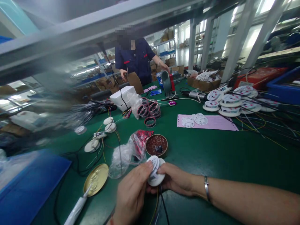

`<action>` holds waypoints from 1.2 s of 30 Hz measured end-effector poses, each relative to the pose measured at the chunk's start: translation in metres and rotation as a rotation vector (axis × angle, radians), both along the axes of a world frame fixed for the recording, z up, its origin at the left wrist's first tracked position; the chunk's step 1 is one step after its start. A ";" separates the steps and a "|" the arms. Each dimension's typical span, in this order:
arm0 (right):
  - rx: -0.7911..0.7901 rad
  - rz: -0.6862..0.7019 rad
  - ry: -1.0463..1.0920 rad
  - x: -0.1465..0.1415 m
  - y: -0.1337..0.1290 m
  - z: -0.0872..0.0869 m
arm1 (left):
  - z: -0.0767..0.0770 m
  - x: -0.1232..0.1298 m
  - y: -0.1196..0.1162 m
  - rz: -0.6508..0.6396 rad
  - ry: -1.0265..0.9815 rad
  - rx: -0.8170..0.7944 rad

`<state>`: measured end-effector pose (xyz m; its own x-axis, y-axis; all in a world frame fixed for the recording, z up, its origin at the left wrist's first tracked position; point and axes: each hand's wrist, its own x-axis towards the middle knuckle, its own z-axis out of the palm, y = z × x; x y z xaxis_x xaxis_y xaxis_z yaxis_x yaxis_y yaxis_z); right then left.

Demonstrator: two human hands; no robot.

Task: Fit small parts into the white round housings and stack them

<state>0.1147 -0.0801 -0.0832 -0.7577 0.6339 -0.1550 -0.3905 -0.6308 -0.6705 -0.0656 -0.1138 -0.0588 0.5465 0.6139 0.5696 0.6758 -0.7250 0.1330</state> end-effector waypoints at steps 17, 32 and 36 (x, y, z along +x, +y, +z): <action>0.015 0.023 -0.032 -0.001 0.000 -0.001 | -0.003 0.007 -0.009 0.109 -0.116 0.029; -0.010 -0.078 -0.041 -0.002 -0.006 0.007 | 0.003 0.005 0.002 -0.031 0.001 0.145; -0.061 -0.108 -0.012 -0.004 -0.005 0.005 | -0.002 0.007 0.012 -0.023 0.035 0.325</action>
